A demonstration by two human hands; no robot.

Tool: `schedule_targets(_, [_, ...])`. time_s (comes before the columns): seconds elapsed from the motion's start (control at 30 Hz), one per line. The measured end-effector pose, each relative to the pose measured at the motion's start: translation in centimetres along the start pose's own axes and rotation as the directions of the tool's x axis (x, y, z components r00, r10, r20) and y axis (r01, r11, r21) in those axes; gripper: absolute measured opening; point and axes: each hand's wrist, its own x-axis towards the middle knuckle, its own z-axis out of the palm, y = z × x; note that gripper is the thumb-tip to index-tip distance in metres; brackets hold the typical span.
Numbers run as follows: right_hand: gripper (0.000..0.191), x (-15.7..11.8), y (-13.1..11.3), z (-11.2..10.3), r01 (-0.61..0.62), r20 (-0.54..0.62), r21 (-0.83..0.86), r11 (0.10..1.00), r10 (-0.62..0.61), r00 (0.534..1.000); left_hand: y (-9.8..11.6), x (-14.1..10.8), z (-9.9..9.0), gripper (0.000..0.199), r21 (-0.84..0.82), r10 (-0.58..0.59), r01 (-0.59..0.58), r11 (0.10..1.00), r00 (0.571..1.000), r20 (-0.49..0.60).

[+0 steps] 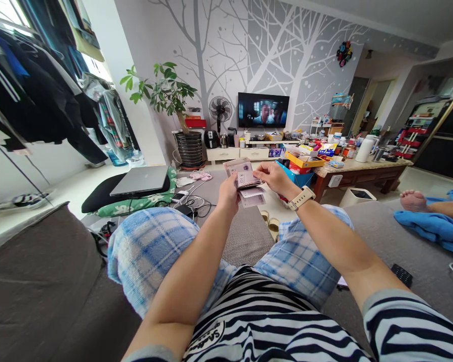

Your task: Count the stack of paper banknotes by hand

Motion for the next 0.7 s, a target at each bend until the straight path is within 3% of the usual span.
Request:
schedule_targets(0.27, [0.035,0.02,-0.05,-0.02,0.02,0.003,0.035,0.999,-0.02,1.0,-0.05,0.13,-0.18,0.029,0.061,-0.019,0.018,0.998,1.0,0.024])
schedule_targets(0.7, [0.049,0.1,-0.08,0.01,-0.032,0.05,0.107,0.994,0.027,0.998,0.06,-0.11,-0.02,0.031,0.026,-0.01,0.009,1.0,1.0,0.02])
